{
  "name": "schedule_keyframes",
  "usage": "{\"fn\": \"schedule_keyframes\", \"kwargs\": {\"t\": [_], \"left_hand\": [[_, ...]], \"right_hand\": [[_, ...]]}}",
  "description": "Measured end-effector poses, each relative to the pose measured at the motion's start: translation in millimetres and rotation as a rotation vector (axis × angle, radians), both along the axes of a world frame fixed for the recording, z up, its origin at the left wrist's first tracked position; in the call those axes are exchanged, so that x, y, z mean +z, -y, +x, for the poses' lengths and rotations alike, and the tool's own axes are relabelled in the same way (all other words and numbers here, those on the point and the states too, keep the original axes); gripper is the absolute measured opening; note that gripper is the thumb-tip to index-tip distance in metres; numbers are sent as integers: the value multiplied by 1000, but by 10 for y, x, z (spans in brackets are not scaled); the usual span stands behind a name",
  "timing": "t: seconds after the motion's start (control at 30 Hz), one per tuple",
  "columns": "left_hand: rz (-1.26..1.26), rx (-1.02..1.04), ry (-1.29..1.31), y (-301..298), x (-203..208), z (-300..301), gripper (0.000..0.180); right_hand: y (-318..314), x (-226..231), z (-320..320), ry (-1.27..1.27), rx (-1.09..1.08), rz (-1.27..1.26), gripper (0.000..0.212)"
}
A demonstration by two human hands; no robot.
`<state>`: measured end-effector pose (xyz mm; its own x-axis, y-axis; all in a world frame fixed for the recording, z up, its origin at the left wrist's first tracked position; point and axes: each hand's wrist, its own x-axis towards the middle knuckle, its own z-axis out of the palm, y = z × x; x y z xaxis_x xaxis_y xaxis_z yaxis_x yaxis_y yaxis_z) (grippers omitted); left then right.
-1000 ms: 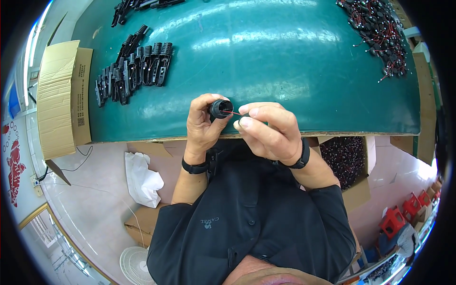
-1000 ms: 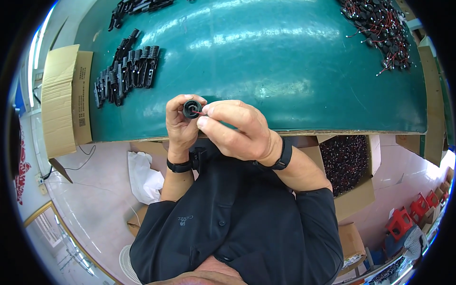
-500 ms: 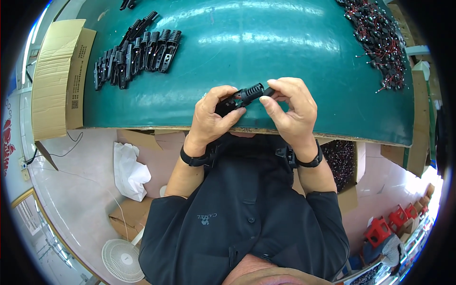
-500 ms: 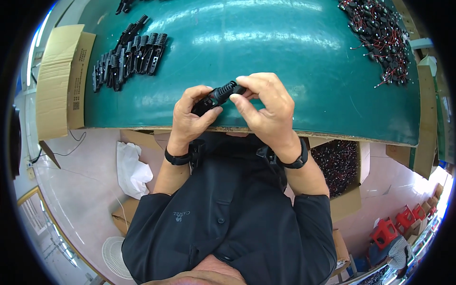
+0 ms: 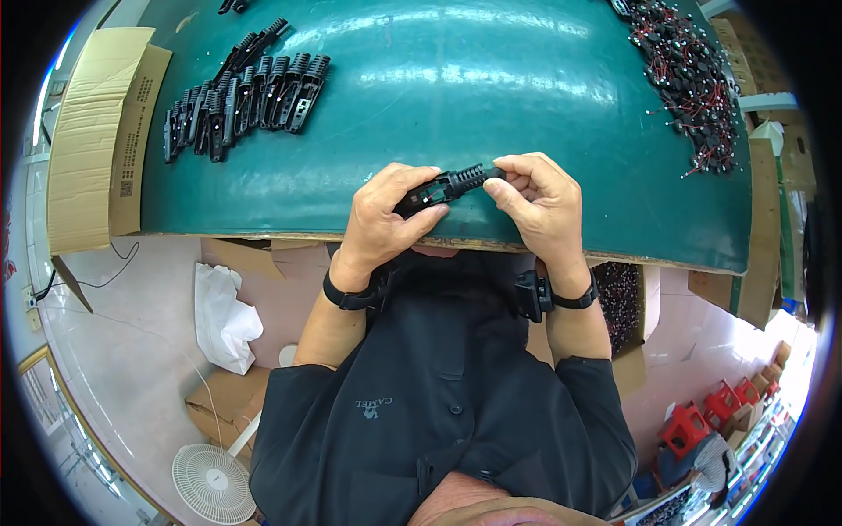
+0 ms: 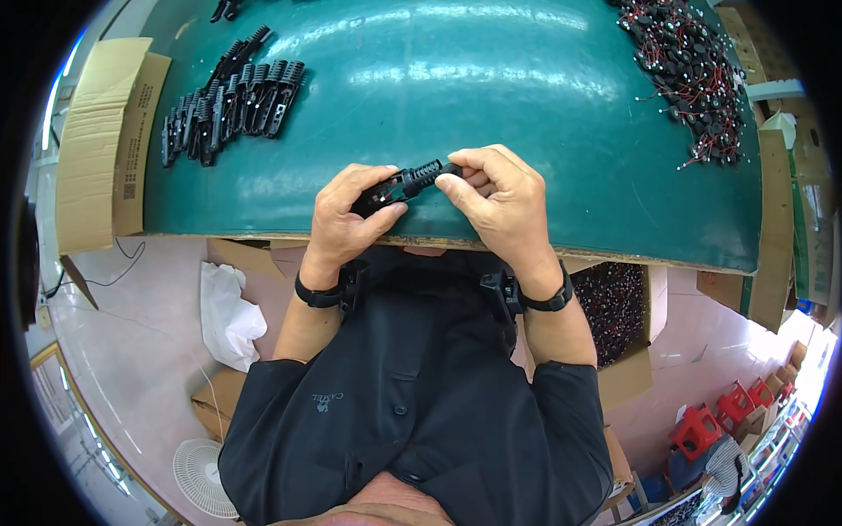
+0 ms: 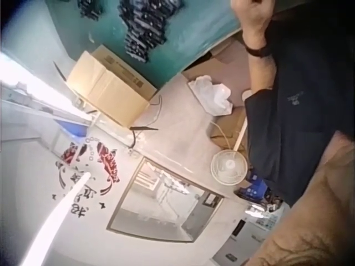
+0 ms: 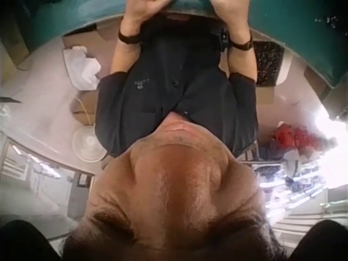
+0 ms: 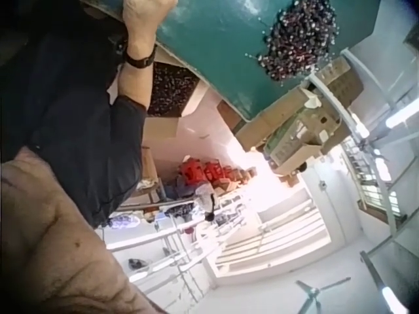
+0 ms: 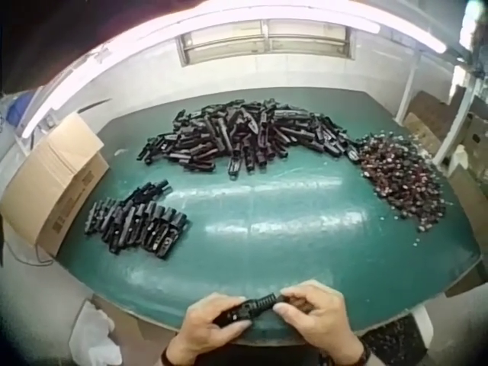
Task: The person picks up a black plastic housing and a small electronic component with wires, threads the wires through, and snaps a small cap onto the end. After pressing the pieces together, they place the finished unit on the table and reach for another housing.
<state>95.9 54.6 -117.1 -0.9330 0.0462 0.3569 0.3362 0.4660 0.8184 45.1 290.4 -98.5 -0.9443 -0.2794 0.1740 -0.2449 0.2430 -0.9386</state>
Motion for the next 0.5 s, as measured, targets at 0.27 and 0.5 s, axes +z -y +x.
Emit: {"fn": "schedule_keyframes", "kwargs": {"t": [0.27,0.5], "left_hand": [[-25,-64,51,47,12,3,50],[-13,-102,62,46,47,-10,46]], "right_hand": [[-83,-116,-69,374,105,-271,25],[-127,-165,-109,464,182,-396,24]]}}
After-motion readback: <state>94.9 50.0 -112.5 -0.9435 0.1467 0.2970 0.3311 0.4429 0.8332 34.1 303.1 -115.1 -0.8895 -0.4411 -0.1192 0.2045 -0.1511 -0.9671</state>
